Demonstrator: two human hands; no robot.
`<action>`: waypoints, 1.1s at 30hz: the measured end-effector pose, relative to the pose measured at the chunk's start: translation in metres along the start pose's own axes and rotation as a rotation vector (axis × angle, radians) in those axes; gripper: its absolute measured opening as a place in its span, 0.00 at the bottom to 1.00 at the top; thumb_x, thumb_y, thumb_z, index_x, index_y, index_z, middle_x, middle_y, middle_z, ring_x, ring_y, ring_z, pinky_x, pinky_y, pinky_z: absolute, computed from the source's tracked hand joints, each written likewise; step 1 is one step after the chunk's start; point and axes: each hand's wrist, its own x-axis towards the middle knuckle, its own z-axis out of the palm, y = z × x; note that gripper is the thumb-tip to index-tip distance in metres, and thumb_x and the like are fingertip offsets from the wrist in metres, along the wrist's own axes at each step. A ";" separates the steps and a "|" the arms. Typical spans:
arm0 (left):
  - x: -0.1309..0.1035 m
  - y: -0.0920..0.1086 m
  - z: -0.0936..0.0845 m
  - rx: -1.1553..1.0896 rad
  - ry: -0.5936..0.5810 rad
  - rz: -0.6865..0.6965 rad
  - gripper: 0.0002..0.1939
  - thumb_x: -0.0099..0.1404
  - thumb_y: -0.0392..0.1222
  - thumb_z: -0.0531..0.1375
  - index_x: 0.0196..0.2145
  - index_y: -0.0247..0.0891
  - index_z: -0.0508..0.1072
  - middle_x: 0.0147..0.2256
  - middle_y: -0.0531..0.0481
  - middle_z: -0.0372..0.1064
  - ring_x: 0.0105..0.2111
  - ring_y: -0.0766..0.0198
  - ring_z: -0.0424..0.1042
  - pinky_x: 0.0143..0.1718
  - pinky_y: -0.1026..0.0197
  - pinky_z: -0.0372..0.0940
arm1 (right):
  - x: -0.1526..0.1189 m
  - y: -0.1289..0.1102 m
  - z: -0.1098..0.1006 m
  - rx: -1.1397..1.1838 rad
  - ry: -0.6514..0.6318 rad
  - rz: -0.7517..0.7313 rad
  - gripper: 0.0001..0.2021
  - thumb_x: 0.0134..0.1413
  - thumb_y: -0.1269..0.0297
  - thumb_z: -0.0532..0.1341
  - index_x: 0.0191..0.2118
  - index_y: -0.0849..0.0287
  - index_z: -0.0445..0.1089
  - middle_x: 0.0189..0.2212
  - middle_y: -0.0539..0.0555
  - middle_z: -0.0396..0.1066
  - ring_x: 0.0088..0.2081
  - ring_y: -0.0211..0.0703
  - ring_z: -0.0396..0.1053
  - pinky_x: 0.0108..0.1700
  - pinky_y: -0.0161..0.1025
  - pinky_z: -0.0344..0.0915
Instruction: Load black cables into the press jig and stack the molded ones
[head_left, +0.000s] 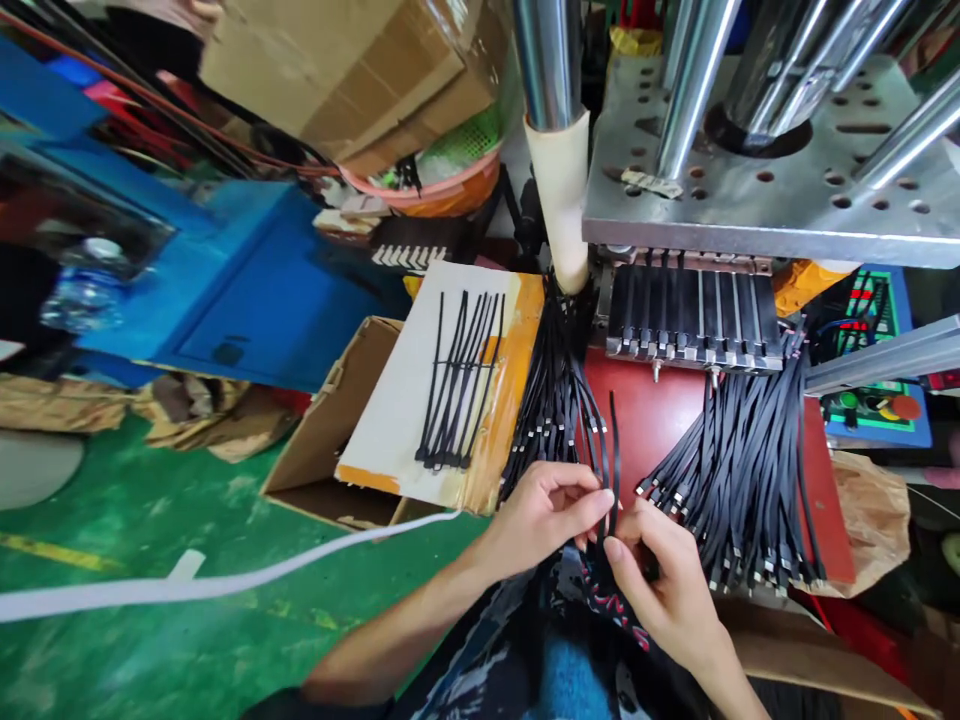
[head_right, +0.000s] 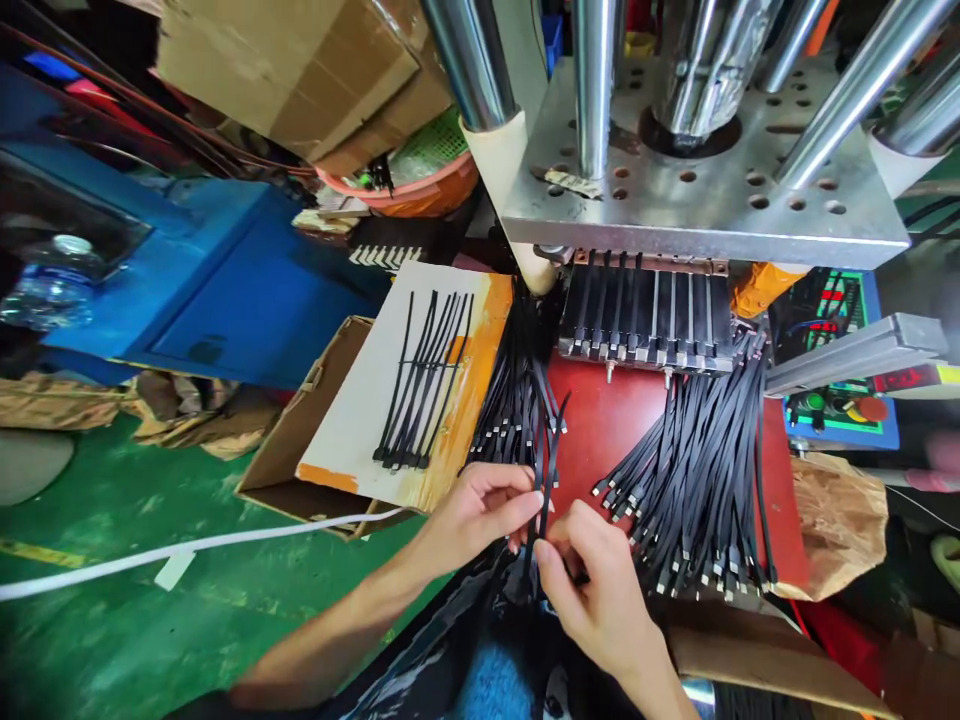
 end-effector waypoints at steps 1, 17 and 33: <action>-0.002 -0.002 0.005 -0.001 0.005 0.022 0.18 0.71 0.52 0.64 0.30 0.35 0.73 0.26 0.53 0.70 0.23 0.69 0.68 0.27 0.67 0.65 | -0.002 0.000 -0.001 0.005 -0.032 0.015 0.10 0.72 0.69 0.59 0.35 0.55 0.64 0.27 0.45 0.62 0.28 0.36 0.60 0.32 0.34 0.57; 0.015 -0.017 0.023 0.650 -0.099 0.205 0.04 0.68 0.40 0.66 0.38 0.38 0.80 0.32 0.52 0.75 0.29 0.65 0.71 0.33 0.63 0.65 | 0.017 0.045 -0.023 0.418 0.315 0.492 0.23 0.63 0.45 0.68 0.27 0.58 0.69 0.21 0.46 0.61 0.23 0.35 0.57 0.27 0.36 0.56; 0.052 0.052 0.016 0.181 -0.272 0.291 0.20 0.67 0.58 0.71 0.35 0.35 0.84 0.36 0.46 0.76 0.34 0.63 0.74 0.36 0.63 0.67 | 0.005 0.016 -0.029 0.044 0.188 0.144 0.10 0.71 0.61 0.63 0.37 0.52 0.82 0.32 0.54 0.73 0.35 0.46 0.71 0.38 0.40 0.67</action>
